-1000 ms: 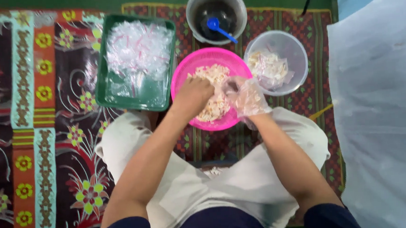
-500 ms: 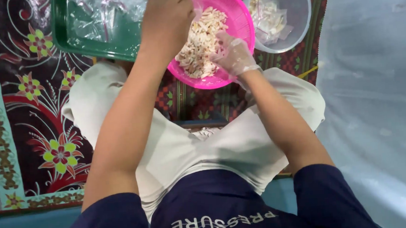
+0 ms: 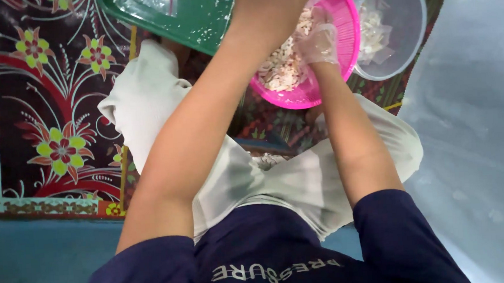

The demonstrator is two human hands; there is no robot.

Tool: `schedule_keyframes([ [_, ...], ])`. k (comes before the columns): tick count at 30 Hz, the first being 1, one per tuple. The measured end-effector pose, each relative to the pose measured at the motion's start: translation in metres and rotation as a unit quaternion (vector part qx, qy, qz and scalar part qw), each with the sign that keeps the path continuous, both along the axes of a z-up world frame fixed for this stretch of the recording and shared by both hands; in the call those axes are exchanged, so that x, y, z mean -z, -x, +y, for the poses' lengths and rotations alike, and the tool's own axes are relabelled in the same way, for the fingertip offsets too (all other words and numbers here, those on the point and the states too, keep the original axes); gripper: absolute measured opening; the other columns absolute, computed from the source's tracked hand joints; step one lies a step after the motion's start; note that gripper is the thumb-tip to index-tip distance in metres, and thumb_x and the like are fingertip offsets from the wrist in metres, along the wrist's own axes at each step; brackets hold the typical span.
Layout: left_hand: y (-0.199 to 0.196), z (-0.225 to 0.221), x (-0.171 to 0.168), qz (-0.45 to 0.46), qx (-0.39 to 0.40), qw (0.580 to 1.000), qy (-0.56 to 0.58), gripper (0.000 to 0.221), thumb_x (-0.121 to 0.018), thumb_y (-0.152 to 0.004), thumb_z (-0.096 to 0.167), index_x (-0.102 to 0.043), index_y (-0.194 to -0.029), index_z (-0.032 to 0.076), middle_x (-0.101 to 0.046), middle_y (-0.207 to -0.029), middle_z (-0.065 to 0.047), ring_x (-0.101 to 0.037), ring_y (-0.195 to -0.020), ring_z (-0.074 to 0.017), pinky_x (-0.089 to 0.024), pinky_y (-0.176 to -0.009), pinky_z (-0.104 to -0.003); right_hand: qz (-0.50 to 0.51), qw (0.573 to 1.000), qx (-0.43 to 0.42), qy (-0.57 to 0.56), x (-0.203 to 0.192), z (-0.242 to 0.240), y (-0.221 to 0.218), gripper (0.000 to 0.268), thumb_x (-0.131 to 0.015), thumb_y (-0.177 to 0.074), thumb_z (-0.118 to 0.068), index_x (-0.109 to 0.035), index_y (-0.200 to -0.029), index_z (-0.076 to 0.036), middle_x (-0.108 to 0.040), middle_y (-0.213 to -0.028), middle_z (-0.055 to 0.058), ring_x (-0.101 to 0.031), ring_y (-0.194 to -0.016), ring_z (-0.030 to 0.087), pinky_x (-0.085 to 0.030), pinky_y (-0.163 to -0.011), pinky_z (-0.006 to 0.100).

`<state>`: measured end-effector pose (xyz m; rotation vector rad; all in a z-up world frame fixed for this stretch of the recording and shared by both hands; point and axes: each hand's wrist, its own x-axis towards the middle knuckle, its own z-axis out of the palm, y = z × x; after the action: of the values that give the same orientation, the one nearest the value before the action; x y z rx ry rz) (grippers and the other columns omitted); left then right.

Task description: A person wearing gloves is sitting on the floor and filling small plastic bags with shredded food from a pink bowl.

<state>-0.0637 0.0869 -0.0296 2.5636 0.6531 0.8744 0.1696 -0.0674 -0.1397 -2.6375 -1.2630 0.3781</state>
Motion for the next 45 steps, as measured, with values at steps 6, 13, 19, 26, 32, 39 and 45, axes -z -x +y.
schedule_keyframes([
  [6, 0.014, 0.003, 0.019, 0.019, -0.01, 0.999, 0.025, 0.008, -0.07, -0.085, 0.013, -0.072, -0.083, 0.005, -0.068, -0.088, -0.012, -0.061, -0.075, -0.0369, -0.048, -0.068, -0.047, 0.03, 0.997, 0.066, 0.017, -0.013, 0.021, 0.02, 0.041, -0.068, -0.09, -0.012, -0.062, -0.129, -0.002, -0.051, -0.135, 0.022, -0.057, -0.118, 0.04, -0.05, -0.105, 0.044],
  [13, 0.028, -0.004, 0.03, 0.034, 0.0, 0.999, 0.033, 0.009, -0.069, -0.086, 0.012, -0.073, -0.085, 0.004, -0.069, -0.089, -0.013, -0.062, -0.073, -0.0372, -0.048, -0.066, -0.047, -0.018, 1.0, -0.014, -0.005, 0.053, 0.011, -0.017, 0.03, -0.059, -0.092, -0.005, -0.064, -0.118, 0.01, -0.07, -0.089, 0.022, -0.072, -0.071, 0.031, -0.064, -0.063, 0.032],
  [19, -0.003, -0.007, 0.011, 0.028, 0.028, 0.999, 0.024, 0.01, -0.068, -0.087, 0.012, -0.074, -0.086, 0.004, -0.069, -0.089, -0.014, -0.063, -0.071, -0.0374, -0.048, -0.065, -0.048, 0.099, 0.995, -0.011, 0.013, -0.025, 0.0, -0.008, 0.033, -0.082, -0.084, -0.024, -0.073, -0.112, -0.008, -0.073, -0.108, 0.011, -0.07, -0.097, 0.026, -0.057, -0.089, 0.037],
  [26, -0.035, -0.026, -0.004, 0.014, 0.068, 0.997, 0.014, 0.012, -0.067, -0.088, 0.012, -0.075, -0.087, 0.003, -0.07, -0.09, -0.015, -0.064, -0.069, -0.0377, -0.049, -0.063, -0.048, 0.249, 0.961, 0.1, -0.06, -0.123, -0.039, 0.004, 0.022, -0.082, -0.091, -0.01, -0.067, -0.106, -0.014, -0.063, -0.089, -0.003, -0.066, -0.055, 0.008, -0.052, -0.046, 0.021],
  [32, -0.052, -0.027, -0.016, 0.017, 0.085, 0.996, -0.009, 0.013, -0.067, -0.089, 0.012, -0.076, -0.088, 0.003, -0.071, -0.09, -0.016, -0.064, -0.068, -0.038, -0.049, -0.061, -0.048, 0.613, 0.709, 0.228, -0.265, -0.161, -0.066, 0.008, 0.059, -0.051, -0.076, 0.016, -0.062, -0.128, -0.009, -0.052, -0.142, 0.013, -0.066, -0.106, 0.028, -0.07, -0.085, 0.041],
  [39, -0.057, -0.035, -0.02, 0.076, 0.142, 0.985, -0.062, 0.003, -0.071, -0.081, 0.01, -0.072, -0.083, 0.011, -0.067, -0.093, -0.007, -0.063, -0.088, -0.0324, -0.049, -0.079, -0.044, 0.569, 0.723, 0.256, -0.295, -0.176, -0.049, 0.014, 0.036, -0.053, -0.087, 0.012, -0.066, -0.116, -0.006, -0.069, -0.117, 0.013, -0.072, -0.088, 0.021, -0.069, -0.07, 0.026],
  [45, -0.061, -0.044, -0.032, 0.111, 0.174, 0.977, -0.057, 0.006, -0.068, -0.087, 0.012, -0.074, -0.087, 0.01, -0.066, -0.093, -0.007, -0.063, -0.088, -0.0303, -0.049, -0.084, -0.041, 0.516, 0.791, 0.2, -0.263, -0.181, -0.047, 0.007, 0.024, -0.066, -0.095, 0.004, -0.071, -0.115, -0.009, -0.065, -0.096, 0.003, -0.063, -0.074, 0.011, -0.067, -0.062, 0.02],
])
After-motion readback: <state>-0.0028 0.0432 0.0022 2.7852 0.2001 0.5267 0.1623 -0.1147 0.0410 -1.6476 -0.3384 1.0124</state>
